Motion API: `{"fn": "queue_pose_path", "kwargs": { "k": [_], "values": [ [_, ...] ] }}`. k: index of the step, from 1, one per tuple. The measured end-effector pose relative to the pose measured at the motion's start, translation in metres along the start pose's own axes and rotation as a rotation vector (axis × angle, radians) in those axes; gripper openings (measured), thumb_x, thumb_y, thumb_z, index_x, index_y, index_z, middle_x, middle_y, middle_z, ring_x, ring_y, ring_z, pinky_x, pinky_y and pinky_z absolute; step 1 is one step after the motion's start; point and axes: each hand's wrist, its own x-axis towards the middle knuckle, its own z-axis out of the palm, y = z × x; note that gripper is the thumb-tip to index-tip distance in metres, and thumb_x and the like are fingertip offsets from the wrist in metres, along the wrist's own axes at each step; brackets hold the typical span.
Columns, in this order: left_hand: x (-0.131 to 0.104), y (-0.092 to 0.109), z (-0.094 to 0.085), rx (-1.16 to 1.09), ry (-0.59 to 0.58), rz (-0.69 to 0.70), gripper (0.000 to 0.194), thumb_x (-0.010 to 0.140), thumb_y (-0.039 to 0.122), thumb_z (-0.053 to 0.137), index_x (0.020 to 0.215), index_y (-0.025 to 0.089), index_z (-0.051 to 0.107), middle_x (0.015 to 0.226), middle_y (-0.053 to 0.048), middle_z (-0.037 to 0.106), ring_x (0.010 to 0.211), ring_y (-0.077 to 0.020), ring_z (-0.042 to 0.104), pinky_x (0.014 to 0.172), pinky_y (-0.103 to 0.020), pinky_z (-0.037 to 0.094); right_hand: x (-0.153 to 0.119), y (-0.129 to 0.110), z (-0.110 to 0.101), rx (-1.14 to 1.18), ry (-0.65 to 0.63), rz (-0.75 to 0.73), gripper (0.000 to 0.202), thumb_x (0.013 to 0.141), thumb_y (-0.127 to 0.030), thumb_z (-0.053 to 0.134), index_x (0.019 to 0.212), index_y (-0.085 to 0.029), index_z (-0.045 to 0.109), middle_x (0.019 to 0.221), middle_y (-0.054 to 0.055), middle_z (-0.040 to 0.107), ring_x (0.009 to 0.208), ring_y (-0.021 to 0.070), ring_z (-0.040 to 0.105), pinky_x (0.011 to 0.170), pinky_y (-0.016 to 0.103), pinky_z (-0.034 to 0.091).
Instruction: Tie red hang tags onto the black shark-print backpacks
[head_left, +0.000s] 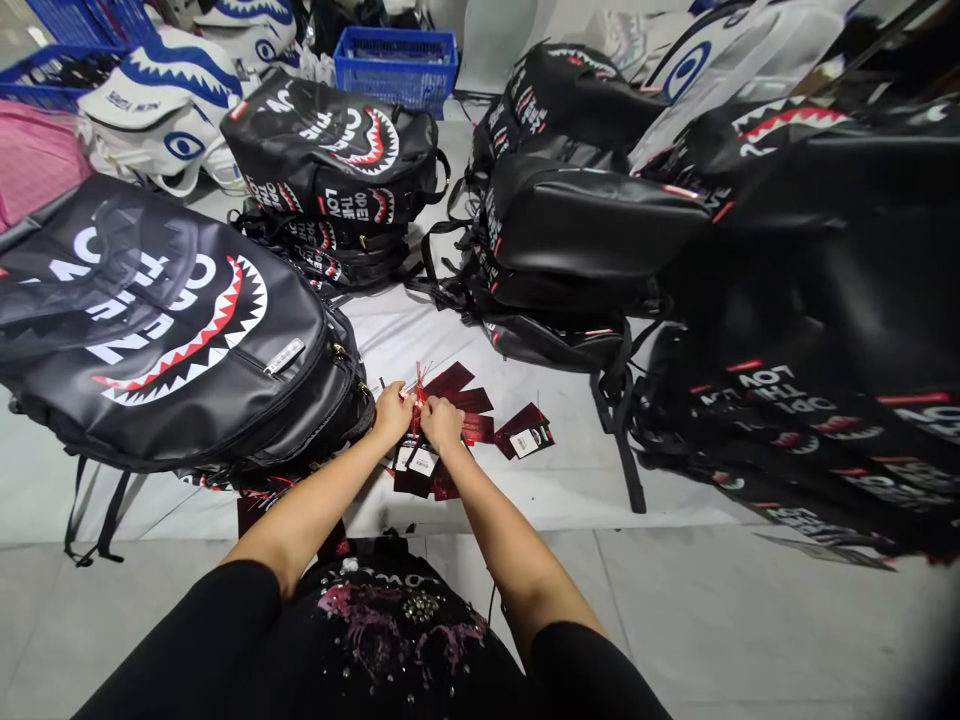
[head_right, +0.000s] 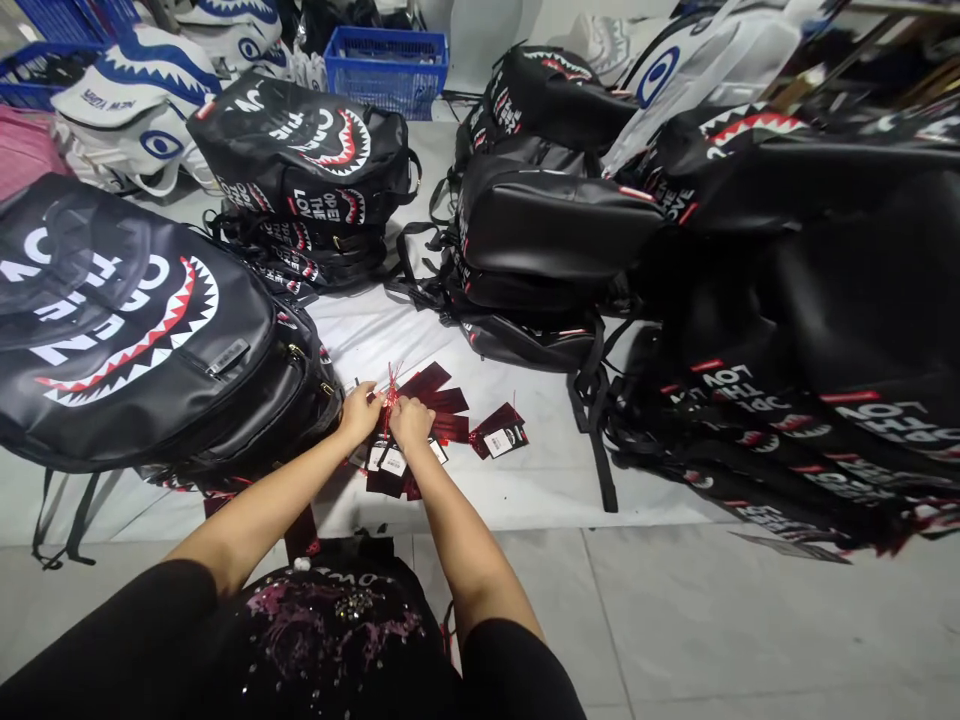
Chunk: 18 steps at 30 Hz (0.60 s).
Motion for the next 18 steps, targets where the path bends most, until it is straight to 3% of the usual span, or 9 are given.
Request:
{"fn": "queue_pose_path", "kwargs": {
  "k": [3, 5, 7, 9, 11, 14, 16, 18],
  "values": [
    [0.024, 0.014, 0.013, 0.100, -0.079, -0.168, 0.041, 0.081, 0.040, 0.063, 0.115, 0.017, 0.061, 0.115, -0.014, 0.066, 0.107, -0.0250, 0.061, 0.087, -0.033, 0.045, -0.010, 0.001, -0.007, 0.023, -0.006, -0.064, 0.030, 0.094, -0.029, 0.036, 0.100, -0.017, 0.062, 0.100, 0.010, 0.066, 0.093, 0.0202, 0.060, 0.081, 0.032, 0.034],
    [0.033, 0.018, 0.017, 0.131, -0.154, -0.218, 0.029, 0.078, 0.039, 0.065, 0.099, 0.018, 0.068, 0.104, -0.013, 0.070, 0.101, -0.0255, 0.064, 0.082, -0.032, 0.046, -0.016, 0.003, -0.009, 0.055, -0.049, -0.073, 0.028, 0.093, -0.027, 0.037, 0.094, -0.018, 0.063, 0.095, 0.009, 0.067, 0.088, 0.0199, 0.061, 0.078, 0.031, 0.035],
    [0.039, 0.019, 0.018, 0.120, -0.148, -0.238, 0.022, 0.081, 0.036, 0.061, 0.092, 0.017, 0.069, 0.100, -0.013, 0.070, 0.098, -0.0254, 0.065, 0.081, -0.032, 0.046, -0.024, 0.008, -0.009, 0.131, -0.150, -0.067, 0.024, 0.088, -0.024, 0.040, 0.084, -0.018, 0.063, 0.083, 0.006, 0.067, 0.080, 0.0188, 0.060, 0.073, 0.029, 0.036],
    [0.042, 0.020, 0.016, 0.104, -0.094, -0.256, 0.026, 0.087, 0.034, 0.054, 0.098, 0.016, 0.067, 0.105, -0.016, 0.069, 0.102, -0.0257, 0.064, 0.083, -0.033, 0.045, -0.033, 0.018, -0.008, 0.282, -0.237, -0.068, 0.021, 0.084, -0.025, 0.043, 0.074, -0.019, 0.060, 0.073, 0.003, 0.065, 0.072, 0.0172, 0.058, 0.067, 0.027, 0.037],
    [0.041, 0.021, 0.012, 0.090, -0.046, -0.277, 0.032, 0.089, 0.033, 0.050, 0.111, 0.014, 0.062, 0.116, -0.017, 0.064, 0.108, -0.0255, 0.061, 0.086, -0.033, 0.044, -0.044, 0.029, -0.007, 0.492, -0.211, -0.064, 0.021, 0.081, -0.030, 0.044, 0.068, -0.019, 0.057, 0.068, 0.001, 0.062, 0.068, 0.0162, 0.055, 0.065, 0.025, 0.038],
    [0.022, 0.021, 0.006, -0.027, 0.025, -0.192, 0.043, 0.089, 0.035, 0.051, 0.125, 0.013, 0.053, 0.126, -0.018, 0.058, 0.112, -0.0239, 0.057, 0.091, -0.031, 0.043, -0.063, 0.041, -0.011, 0.760, -0.026, -0.047, 0.026, 0.078, -0.040, 0.046, 0.065, -0.019, 0.055, 0.067, 0.001, 0.060, 0.068, 0.0168, 0.054, 0.067, 0.027, 0.041],
    [-0.005, 0.016, 0.002, -0.222, 0.011, -0.045, 0.039, 0.092, 0.036, 0.046, 0.123, 0.013, 0.055, 0.115, -0.014, 0.064, 0.103, -0.0206, 0.061, 0.087, -0.029, 0.044, -0.077, 0.040, -0.016, 0.856, 0.055, -0.043, 0.031, 0.076, -0.047, 0.049, 0.066, -0.019, 0.056, 0.066, 0.001, 0.059, 0.066, 0.0168, 0.052, 0.067, 0.028, 0.042],
    [-0.042, 0.006, -0.006, -0.436, -0.067, 0.101, 0.033, 0.092, 0.035, 0.044, 0.111, 0.015, 0.062, 0.096, -0.007, 0.070, 0.087, -0.0162, 0.063, 0.078, -0.026, 0.046, -0.094, 0.030, -0.018, 0.901, 0.059, -0.061, 0.033, 0.077, -0.050, 0.052, 0.068, -0.018, 0.058, 0.065, 0.000, 0.057, 0.065, 0.0161, 0.051, 0.065, 0.027, 0.041]
  ]
}}
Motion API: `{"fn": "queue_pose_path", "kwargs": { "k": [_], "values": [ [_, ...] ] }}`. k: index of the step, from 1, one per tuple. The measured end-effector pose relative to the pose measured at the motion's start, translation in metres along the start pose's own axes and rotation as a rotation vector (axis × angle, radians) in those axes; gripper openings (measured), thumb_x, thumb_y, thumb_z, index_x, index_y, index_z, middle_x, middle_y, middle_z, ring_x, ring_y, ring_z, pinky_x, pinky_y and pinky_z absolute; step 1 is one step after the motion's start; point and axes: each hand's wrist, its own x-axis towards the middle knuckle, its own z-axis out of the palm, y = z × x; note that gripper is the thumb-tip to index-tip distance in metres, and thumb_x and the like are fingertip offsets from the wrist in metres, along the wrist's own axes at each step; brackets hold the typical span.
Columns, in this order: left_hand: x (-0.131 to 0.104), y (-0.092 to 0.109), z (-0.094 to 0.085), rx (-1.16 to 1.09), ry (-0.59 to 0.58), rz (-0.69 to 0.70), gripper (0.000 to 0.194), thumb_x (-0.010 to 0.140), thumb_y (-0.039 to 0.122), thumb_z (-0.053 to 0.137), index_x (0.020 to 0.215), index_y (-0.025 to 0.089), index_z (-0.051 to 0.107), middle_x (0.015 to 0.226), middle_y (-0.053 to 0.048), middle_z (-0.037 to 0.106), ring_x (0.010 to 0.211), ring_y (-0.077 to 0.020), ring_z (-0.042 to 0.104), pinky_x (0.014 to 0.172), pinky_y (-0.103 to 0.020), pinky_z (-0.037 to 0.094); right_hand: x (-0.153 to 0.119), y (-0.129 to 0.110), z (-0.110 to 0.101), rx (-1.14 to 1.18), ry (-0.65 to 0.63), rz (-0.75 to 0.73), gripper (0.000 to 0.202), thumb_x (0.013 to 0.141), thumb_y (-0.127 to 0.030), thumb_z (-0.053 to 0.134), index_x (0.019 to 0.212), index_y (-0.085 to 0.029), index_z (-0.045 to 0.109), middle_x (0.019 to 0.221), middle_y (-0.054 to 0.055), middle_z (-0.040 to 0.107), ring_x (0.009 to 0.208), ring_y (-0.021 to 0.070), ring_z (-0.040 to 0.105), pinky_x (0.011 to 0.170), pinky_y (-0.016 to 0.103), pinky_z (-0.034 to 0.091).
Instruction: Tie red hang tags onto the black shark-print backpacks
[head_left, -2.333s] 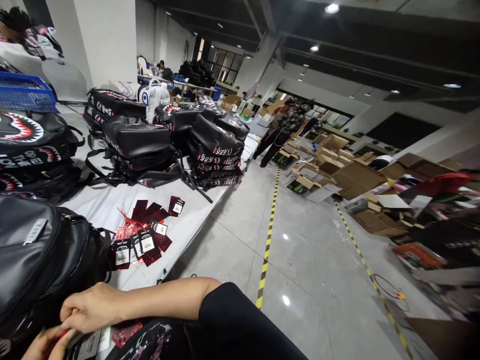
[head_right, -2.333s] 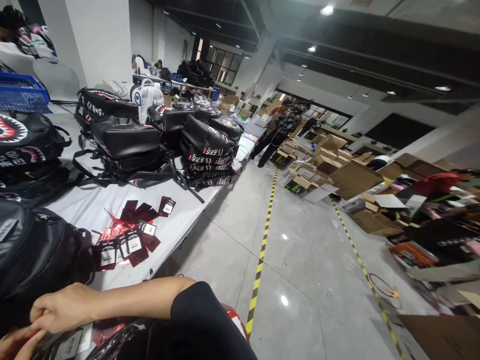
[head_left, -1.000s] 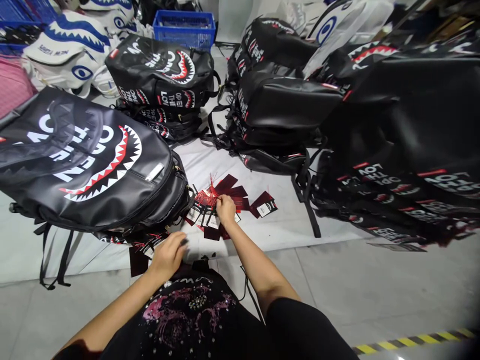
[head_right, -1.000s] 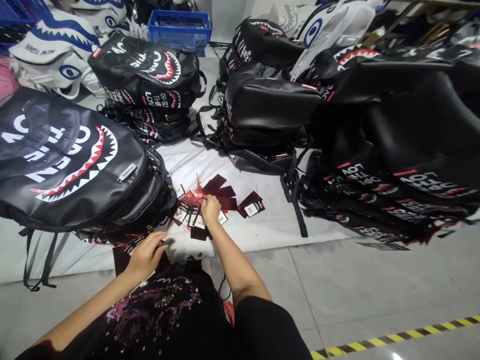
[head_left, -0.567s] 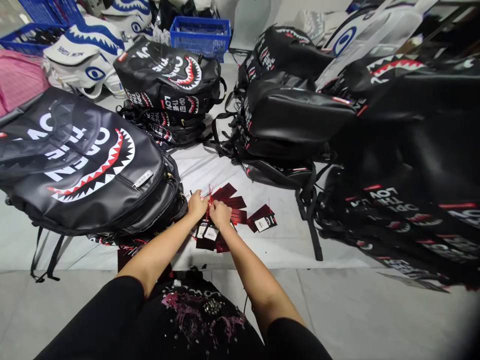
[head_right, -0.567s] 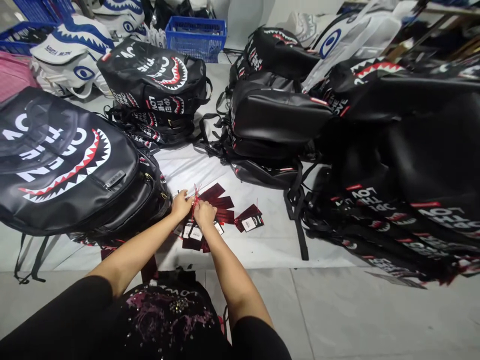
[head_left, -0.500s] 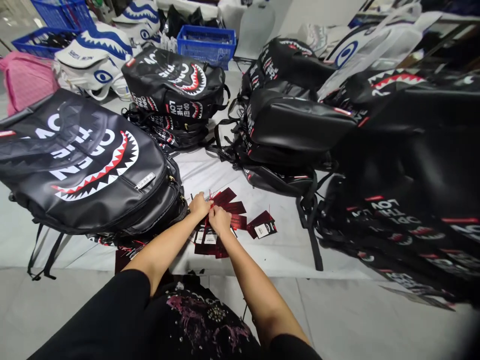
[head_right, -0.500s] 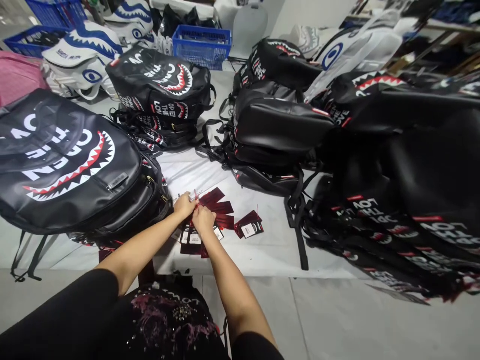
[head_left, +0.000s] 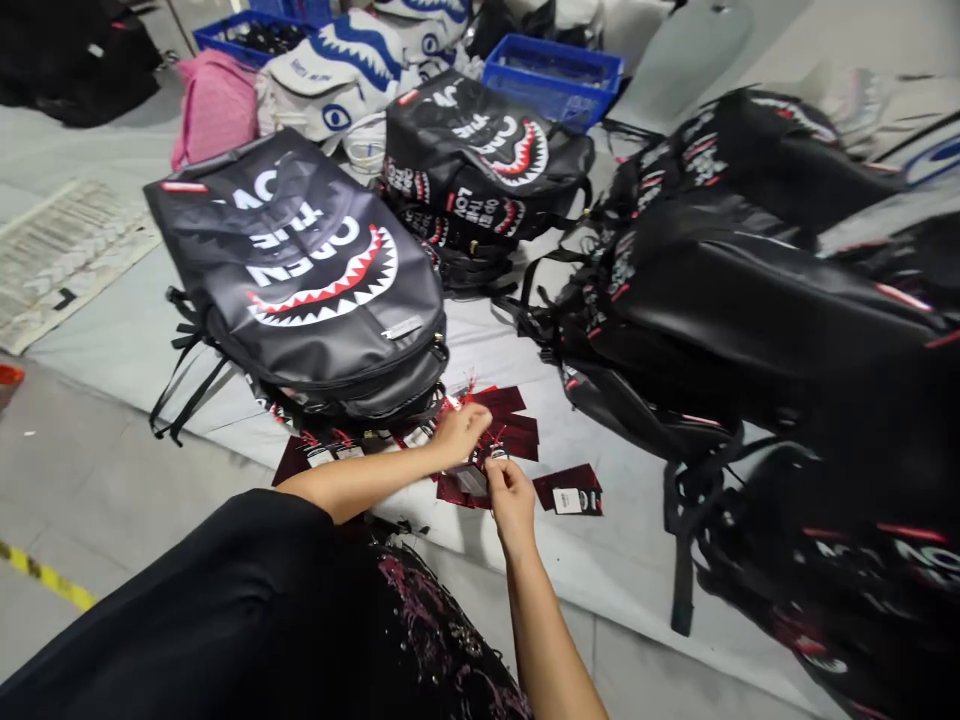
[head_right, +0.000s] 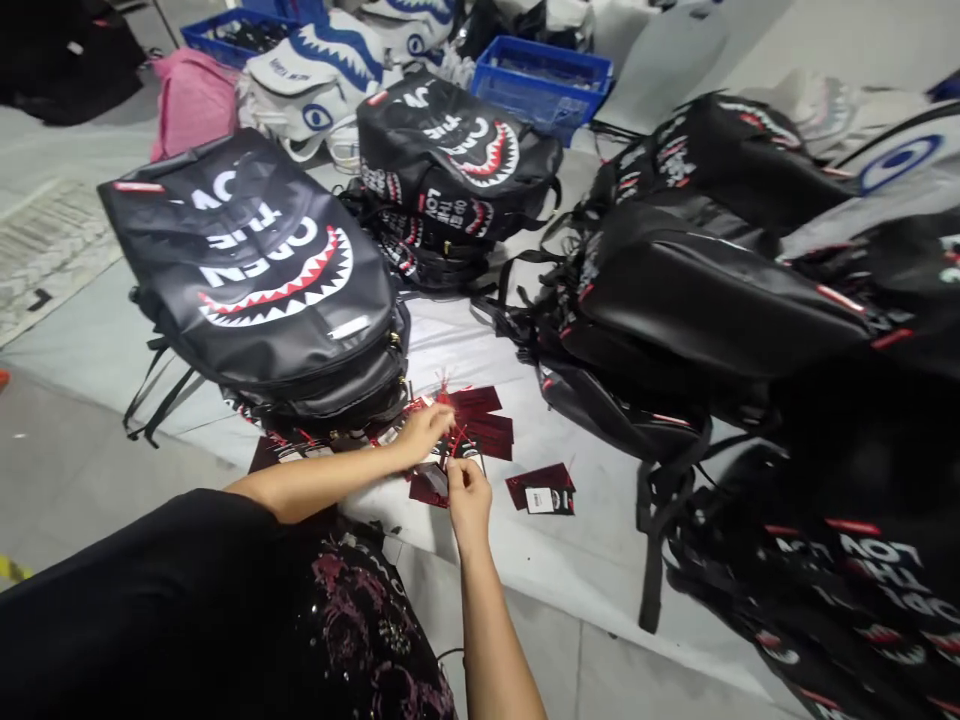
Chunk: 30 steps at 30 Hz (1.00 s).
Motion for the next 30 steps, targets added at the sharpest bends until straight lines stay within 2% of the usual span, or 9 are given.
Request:
{"fn": "queue_pose_path", "kwargs": {
  "k": [3, 5, 8, 13, 17, 19, 21, 26, 30],
  "values": [
    [-0.062, -0.009, -0.024, -0.152, -0.060, 0.052, 0.022, 0.087, 0.031, 0.052, 0.088, 0.015, 0.067, 0.077, -0.002, 0.068, 0.070, -0.0122, 0.060, 0.065, -0.021, 0.045, -0.029, -0.014, 0.023, 0.013, -0.100, -0.044, 0.033, 0.079, -0.048, 0.054, 0.070, -0.017, 0.058, 0.066, 0.000, 0.057, 0.064, 0.0150, 0.050, 0.063, 0.026, 0.041],
    [-0.096, -0.016, -0.048, -0.150, -0.016, 0.036, 0.021, 0.086, 0.028, 0.052, 0.080, 0.015, 0.067, 0.073, -0.001, 0.066, 0.067, -0.0112, 0.058, 0.063, -0.020, 0.044, -0.047, -0.023, 0.043, -0.013, -0.182, -0.108, 0.032, 0.082, -0.047, 0.053, 0.071, -0.017, 0.059, 0.066, 0.000, 0.058, 0.063, 0.0146, 0.050, 0.062, 0.026, 0.041],
    [-0.134, -0.025, -0.092, -0.123, 0.097, 0.080, 0.022, 0.089, 0.028, 0.050, 0.081, 0.016, 0.066, 0.077, -0.001, 0.067, 0.072, -0.0113, 0.060, 0.067, -0.021, 0.045, -0.066, -0.041, 0.069, -0.143, -0.283, -0.288, 0.030, 0.088, -0.042, 0.050, 0.075, -0.017, 0.062, 0.071, 0.002, 0.062, 0.067, 0.0156, 0.054, 0.066, 0.028, 0.043],
    [-0.170, -0.039, -0.168, -0.104, 0.302, 0.200, 0.022, 0.093, 0.028, 0.046, 0.093, 0.017, 0.065, 0.076, -0.001, 0.068, 0.069, -0.0098, 0.063, 0.069, -0.021, 0.049, -0.080, -0.095, 0.099, -0.414, -0.160, -0.721, 0.023, 0.092, -0.029, 0.048, 0.107, -0.017, 0.063, 0.089, 0.007, 0.068, 0.081, 0.0190, 0.060, 0.080, 0.035, 0.044],
    [-0.177, -0.050, -0.219, 0.015, 0.492, 0.327, 0.025, 0.093, 0.022, 0.047, 0.109, 0.018, 0.065, 0.076, -0.001, 0.068, 0.069, -0.0091, 0.063, 0.069, -0.021, 0.050, -0.083, -0.140, 0.130, -0.522, -0.167, -0.936, 0.043, 0.094, -0.021, 0.045, 0.137, -0.016, 0.044, 0.087, 0.007, 0.067, 0.077, 0.0181, 0.060, 0.075, 0.033, 0.046],
    [-0.174, -0.053, -0.237, 0.087, 0.509, 0.385, 0.026, 0.092, 0.018, 0.047, 0.110, 0.019, 0.066, 0.078, -0.001, 0.068, 0.070, -0.0090, 0.063, 0.069, -0.021, 0.050, -0.082, -0.155, 0.144, -0.602, -0.163, -0.976, 0.046, 0.094, -0.021, 0.044, 0.139, -0.014, 0.040, 0.083, 0.006, 0.066, 0.073, 0.0186, 0.060, 0.072, 0.033, 0.047],
    [-0.167, -0.055, -0.251, 0.153, 0.462, 0.415, 0.028, 0.091, 0.013, 0.046, 0.109, 0.019, 0.067, 0.080, -0.001, 0.068, 0.072, -0.0092, 0.063, 0.070, -0.021, 0.050, -0.081, -0.162, 0.152, -0.640, -0.120, -0.990, 0.040, 0.094, -0.021, 0.045, 0.133, -0.014, 0.046, 0.085, 0.007, 0.066, 0.074, 0.0192, 0.060, 0.072, 0.034, 0.048],
    [-0.149, -0.054, -0.265, 0.277, 0.319, 0.444, 0.027, 0.088, 0.012, 0.051, 0.106, 0.022, 0.069, 0.092, -0.001, 0.071, 0.081, -0.0123, 0.065, 0.074, -0.023, 0.049, -0.087, -0.159, 0.156, -0.442, -0.030, -0.924, 0.030, 0.093, -0.020, 0.047, 0.122, -0.019, 0.051, 0.105, 0.009, 0.065, 0.090, 0.0183, 0.064, 0.081, 0.034, 0.051],
    [-0.137, -0.045, -0.263, 0.311, 0.208, 0.475, 0.026, 0.088, 0.015, 0.052, 0.106, 0.024, 0.069, 0.091, -0.001, 0.071, 0.081, -0.0136, 0.065, 0.071, -0.023, 0.047, -0.092, -0.156, 0.160, -0.308, 0.026, -0.794, 0.031, 0.093, -0.023, 0.048, 0.124, -0.018, 0.048, 0.104, 0.010, 0.065, 0.090, 0.0171, 0.066, 0.078, 0.032, 0.054]
  ]
}}
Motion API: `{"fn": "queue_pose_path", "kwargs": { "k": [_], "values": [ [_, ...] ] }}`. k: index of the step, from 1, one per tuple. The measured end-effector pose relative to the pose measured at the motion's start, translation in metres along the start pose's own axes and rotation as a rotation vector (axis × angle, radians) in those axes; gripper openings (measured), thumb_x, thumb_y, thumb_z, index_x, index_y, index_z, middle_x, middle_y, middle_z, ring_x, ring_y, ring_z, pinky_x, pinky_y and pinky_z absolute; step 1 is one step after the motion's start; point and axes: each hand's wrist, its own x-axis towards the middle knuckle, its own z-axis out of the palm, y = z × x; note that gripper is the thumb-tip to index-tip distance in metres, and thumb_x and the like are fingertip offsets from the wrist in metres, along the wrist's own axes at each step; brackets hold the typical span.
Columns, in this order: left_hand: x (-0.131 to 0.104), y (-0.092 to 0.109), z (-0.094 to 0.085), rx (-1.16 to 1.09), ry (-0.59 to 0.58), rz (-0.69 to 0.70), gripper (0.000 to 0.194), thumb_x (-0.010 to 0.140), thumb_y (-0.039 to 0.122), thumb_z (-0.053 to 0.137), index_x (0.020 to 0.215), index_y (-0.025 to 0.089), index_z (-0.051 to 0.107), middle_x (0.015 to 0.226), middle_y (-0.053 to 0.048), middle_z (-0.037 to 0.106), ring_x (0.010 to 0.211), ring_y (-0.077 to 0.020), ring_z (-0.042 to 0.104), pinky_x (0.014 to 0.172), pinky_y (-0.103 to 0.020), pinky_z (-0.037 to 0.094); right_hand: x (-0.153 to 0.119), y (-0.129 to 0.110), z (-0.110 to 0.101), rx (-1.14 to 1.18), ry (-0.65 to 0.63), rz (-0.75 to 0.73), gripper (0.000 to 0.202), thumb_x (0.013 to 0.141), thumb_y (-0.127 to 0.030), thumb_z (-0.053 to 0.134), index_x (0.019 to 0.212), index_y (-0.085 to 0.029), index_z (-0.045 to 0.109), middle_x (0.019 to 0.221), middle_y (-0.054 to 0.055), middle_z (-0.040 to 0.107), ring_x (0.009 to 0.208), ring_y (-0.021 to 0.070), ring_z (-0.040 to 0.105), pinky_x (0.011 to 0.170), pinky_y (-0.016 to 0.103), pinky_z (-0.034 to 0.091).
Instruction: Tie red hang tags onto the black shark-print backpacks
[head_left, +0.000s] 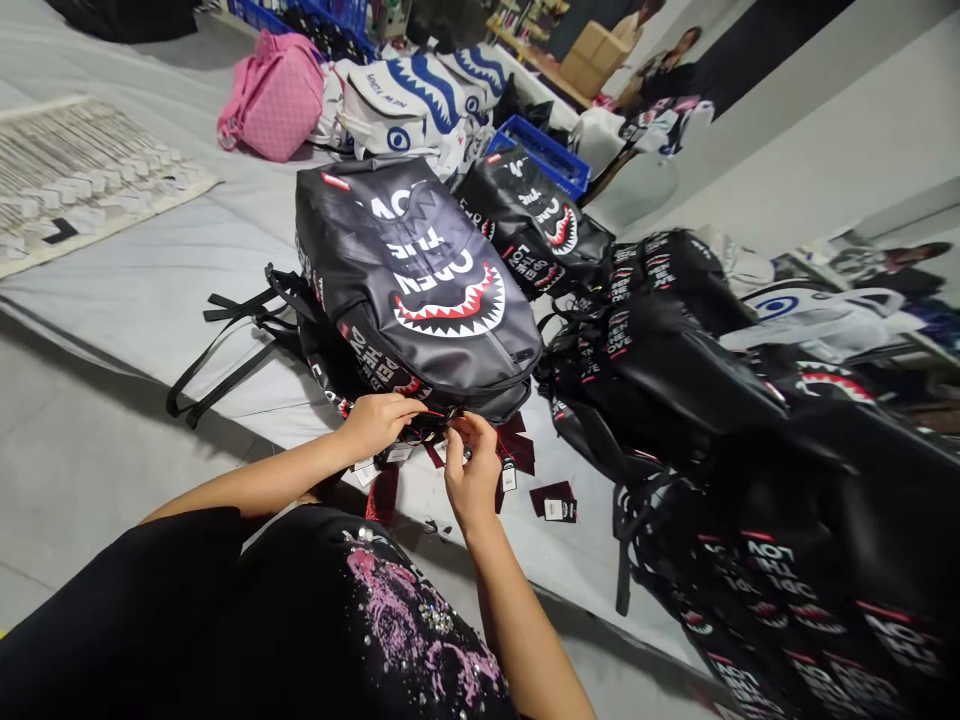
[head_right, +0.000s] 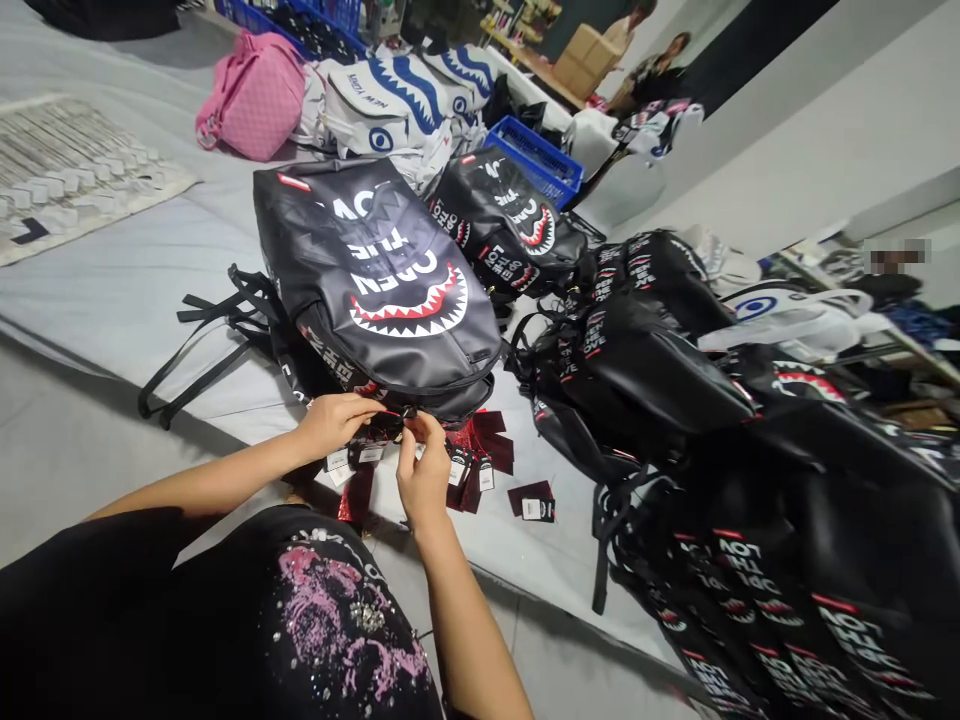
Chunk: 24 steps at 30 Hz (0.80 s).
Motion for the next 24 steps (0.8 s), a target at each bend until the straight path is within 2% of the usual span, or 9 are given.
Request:
{"fn": "queue_pose_path", "kwargs": {
  "k": [3, 6, 8, 11, 15, 18, 21, 24],
  "values": [
    [0.012, 0.010, -0.001, -0.055, -0.105, 0.051, 0.025, 0.088, 0.016, 0.050, 0.103, 0.023, 0.069, 0.086, -0.001, 0.071, 0.080, -0.0139, 0.064, 0.071, -0.023, 0.046, 0.002, -0.001, 0.002, -0.046, -0.024, 0.043, 0.021, 0.093, -0.027, 0.049, 0.109, -0.017, 0.057, 0.095, 0.008, 0.068, 0.083, 0.0172, 0.066, 0.075, 0.031, 0.053],
    [0.022, 0.020, -0.006, -0.213, -0.201, -0.044, 0.019, 0.088, 0.021, 0.050, 0.096, 0.021, 0.067, 0.074, 0.001, 0.068, 0.072, -0.0124, 0.063, 0.069, -0.023, 0.044, 0.004, -0.001, -0.001, -0.062, 0.002, 0.087, 0.018, 0.092, -0.031, 0.050, 0.091, -0.018, 0.062, 0.078, 0.004, 0.068, 0.067, 0.0154, 0.065, 0.065, 0.028, 0.051],
    [0.024, 0.023, -0.011, -0.386, -0.312, -0.165, 0.014, 0.087, 0.028, 0.054, 0.094, 0.019, 0.062, 0.070, 0.002, 0.066, 0.064, -0.0115, 0.060, 0.064, -0.023, 0.043, 0.004, -0.002, -0.006, -0.002, 0.086, 0.161, 0.020, 0.092, -0.034, 0.051, 0.087, -0.018, 0.061, 0.074, 0.003, 0.068, 0.061, 0.0141, 0.063, 0.060, 0.026, 0.049],
    [0.020, 0.019, -0.018, -0.655, -0.457, -0.241, 0.027, 0.079, 0.033, 0.066, 0.097, 0.017, 0.053, 0.078, 0.000, 0.067, 0.069, -0.0122, 0.061, 0.064, -0.023, 0.044, 0.005, -0.007, -0.011, 0.164, 0.253, 0.265, 0.021, 0.091, -0.036, 0.051, 0.088, -0.017, 0.058, 0.082, 0.005, 0.069, 0.059, 0.0137, 0.064, 0.059, 0.027, 0.050],
    [0.011, 0.012, -0.021, -0.851, -0.466, -0.159, 0.045, 0.071, 0.026, 0.074, 0.107, 0.018, 0.048, 0.092, -0.004, 0.067, 0.087, -0.0148, 0.062, 0.077, -0.028, 0.047, 0.009, -0.023, -0.007, 0.358, 0.344, 0.298, 0.020, 0.091, -0.037, 0.052, 0.088, -0.017, 0.051, 0.094, 0.008, 0.071, 0.057, 0.0116, 0.062, 0.059, 0.027, 0.050],
    [0.008, 0.010, -0.021, -0.988, -0.504, -0.215, 0.053, 0.071, 0.029, 0.075, 0.113, 0.019, 0.045, 0.089, -0.004, 0.066, 0.082, -0.0151, 0.063, 0.073, -0.029, 0.047, 0.014, -0.031, 0.000, 0.522, 0.333, 0.309, 0.020, 0.092, -0.037, 0.052, 0.087, -0.019, 0.045, 0.096, 0.008, 0.071, 0.053, 0.0096, 0.061, 0.057, 0.026, 0.049],
    [0.004, 0.009, -0.025, -1.128, -0.519, -0.264, 0.055, 0.075, 0.038, 0.073, 0.117, 0.017, 0.045, 0.087, -0.006, 0.067, 0.079, -0.0151, 0.063, 0.073, -0.030, 0.047, 0.019, -0.031, 0.002, 0.651, 0.287, 0.332, 0.022, 0.092, -0.039, 0.052, 0.087, -0.020, 0.042, 0.091, 0.005, 0.072, 0.051, 0.0098, 0.061, 0.056, 0.025, 0.049],
    [-0.002, 0.003, -0.032, -1.144, -0.490, -0.256, 0.059, 0.073, 0.036, 0.076, 0.121, 0.018, 0.047, 0.095, -0.008, 0.067, 0.088, -0.0163, 0.063, 0.074, -0.028, 0.047, 0.024, -0.027, 0.002, 0.662, 0.278, 0.337, 0.024, 0.091, -0.041, 0.053, 0.086, -0.020, 0.042, 0.078, 0.001, 0.070, 0.049, 0.0099, 0.060, 0.054, 0.024, 0.048]
  ]
}}
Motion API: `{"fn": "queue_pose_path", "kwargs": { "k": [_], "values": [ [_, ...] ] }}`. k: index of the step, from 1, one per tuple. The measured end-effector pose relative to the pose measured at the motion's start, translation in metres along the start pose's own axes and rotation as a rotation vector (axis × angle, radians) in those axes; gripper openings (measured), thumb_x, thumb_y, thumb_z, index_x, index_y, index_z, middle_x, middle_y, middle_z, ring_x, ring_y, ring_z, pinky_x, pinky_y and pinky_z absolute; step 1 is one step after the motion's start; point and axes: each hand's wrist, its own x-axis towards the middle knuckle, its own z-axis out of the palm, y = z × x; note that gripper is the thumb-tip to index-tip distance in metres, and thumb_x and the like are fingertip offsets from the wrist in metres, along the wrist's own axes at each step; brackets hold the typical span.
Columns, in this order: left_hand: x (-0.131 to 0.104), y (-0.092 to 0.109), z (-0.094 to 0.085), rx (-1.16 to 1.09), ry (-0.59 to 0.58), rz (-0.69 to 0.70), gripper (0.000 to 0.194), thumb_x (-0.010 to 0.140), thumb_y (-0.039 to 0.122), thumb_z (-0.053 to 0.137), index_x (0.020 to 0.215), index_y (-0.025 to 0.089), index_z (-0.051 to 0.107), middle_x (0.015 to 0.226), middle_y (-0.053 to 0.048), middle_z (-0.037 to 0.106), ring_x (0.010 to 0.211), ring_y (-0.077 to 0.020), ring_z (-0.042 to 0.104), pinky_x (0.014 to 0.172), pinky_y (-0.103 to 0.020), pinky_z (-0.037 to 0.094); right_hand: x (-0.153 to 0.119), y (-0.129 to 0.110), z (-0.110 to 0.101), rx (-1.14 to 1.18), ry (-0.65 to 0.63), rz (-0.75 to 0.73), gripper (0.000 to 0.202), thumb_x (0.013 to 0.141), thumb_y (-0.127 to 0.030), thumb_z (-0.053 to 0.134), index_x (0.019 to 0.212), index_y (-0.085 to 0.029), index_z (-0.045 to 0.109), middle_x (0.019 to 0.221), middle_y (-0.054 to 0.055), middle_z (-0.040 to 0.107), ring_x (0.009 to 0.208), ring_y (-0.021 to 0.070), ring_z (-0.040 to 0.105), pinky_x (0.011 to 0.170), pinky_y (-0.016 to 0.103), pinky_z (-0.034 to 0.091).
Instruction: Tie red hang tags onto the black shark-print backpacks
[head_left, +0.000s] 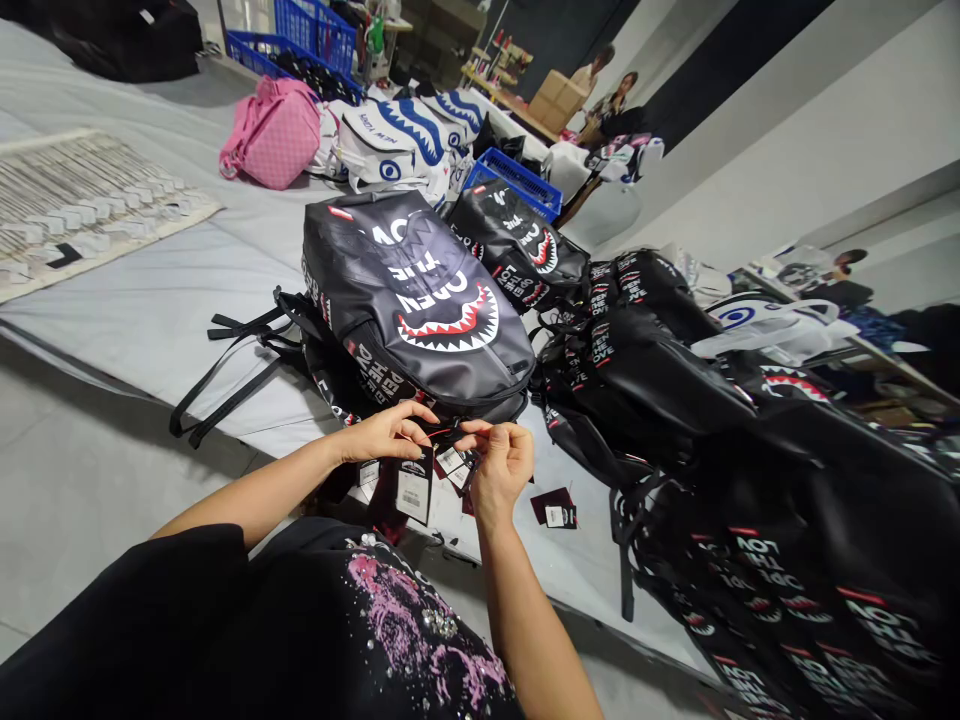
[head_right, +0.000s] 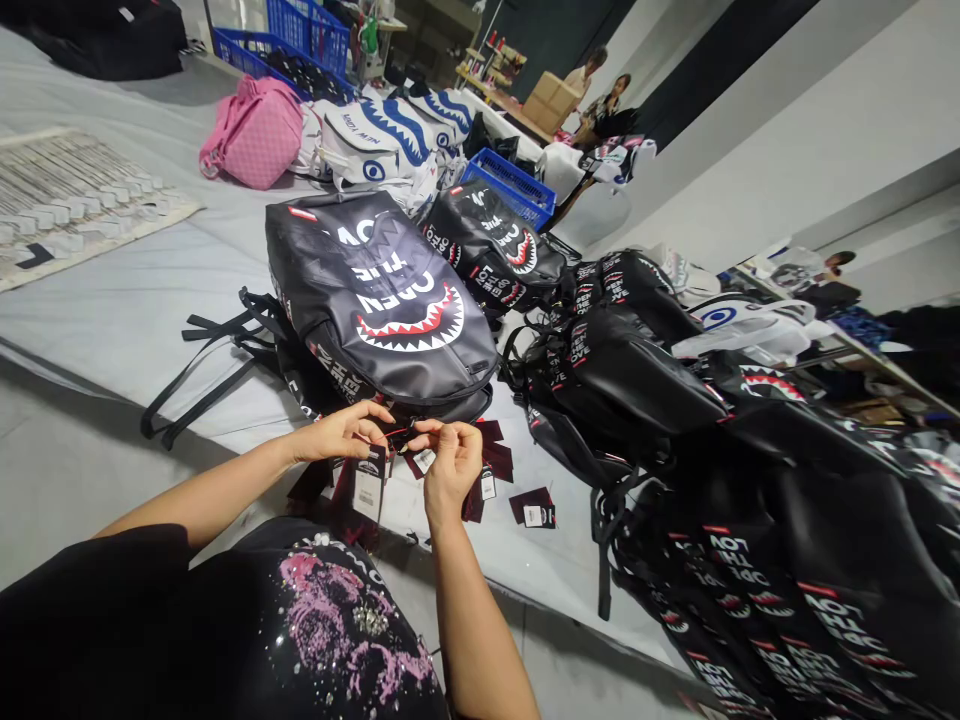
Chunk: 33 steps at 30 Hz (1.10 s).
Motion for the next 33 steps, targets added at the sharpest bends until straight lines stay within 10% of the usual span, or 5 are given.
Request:
{"fn": "queue_pose_path", "kwargs": {
  "k": [6, 14, 23, 28, 33],
  "values": [
    [-0.004, -0.020, -0.002, 0.063, 0.324, 0.151, 0.037, 0.068, 0.027, 0.077, 0.099, 0.014, 0.060, 0.093, -0.005, 0.066, 0.086, -0.0135, 0.062, 0.079, -0.027, 0.049, 0.000, 0.006, 0.001, -0.176, 0.028, -0.142, 0.018, 0.092, -0.037, 0.051, 0.089, -0.020, 0.050, 0.068, -0.003, 0.061, 0.047, 0.0092, 0.055, 0.049, 0.023, 0.046],
    [-0.001, -0.029, 0.007, 0.520, 0.678, 0.476, 0.015, 0.085, 0.028, 0.062, 0.087, 0.018, 0.072, 0.094, -0.007, 0.069, 0.091, -0.0168, 0.062, 0.085, -0.034, 0.049, -0.007, 0.002, -0.009, -0.415, -0.352, -0.301, 0.031, 0.093, -0.024, 0.043, 0.116, -0.024, 0.063, 0.082, 0.003, 0.061, 0.069, 0.0144, 0.060, 0.066, 0.033, 0.053],
    [0.001, -0.009, 0.025, 1.091, 0.414, 0.512, 0.023, 0.091, 0.023, 0.050, 0.099, 0.025, 0.071, 0.105, -0.006, 0.071, 0.099, -0.0191, 0.058, 0.093, -0.038, 0.040, 0.006, -0.007, -0.017, -0.270, -0.418, 0.175, 0.022, 0.081, -0.040, 0.065, 0.081, -0.018, 0.064, 0.076, 0.003, 0.065, 0.072, 0.0169, 0.061, 0.070, 0.031, 0.052],
    [0.013, -0.008, 0.025, 0.508, 0.379, 0.317, 0.024, 0.093, 0.028, 0.047, 0.093, 0.015, 0.067, 0.082, -0.005, 0.071, 0.076, -0.0127, 0.065, 0.072, -0.023, 0.049, 0.012, -0.014, -0.021, -0.426, -0.533, 0.079, 0.022, 0.084, -0.040, 0.061, 0.081, -0.019, 0.066, 0.074, 0.003, 0.064, 0.071, 0.0167, 0.059, 0.067, 0.028, 0.049],
    [0.013, -0.006, 0.021, 0.703, 0.327, 0.303, 0.021, 0.089, 0.027, 0.053, 0.083, 0.016, 0.071, 0.079, -0.003, 0.070, 0.074, -0.0124, 0.063, 0.073, -0.023, 0.047, 0.014, -0.022, -0.016, -0.669, -0.672, -0.241, 0.020, 0.090, -0.031, 0.052, 0.078, -0.020, 0.063, 0.075, 0.003, 0.062, 0.069, 0.0169, 0.059, 0.064, 0.028, 0.047]
  ]
}}
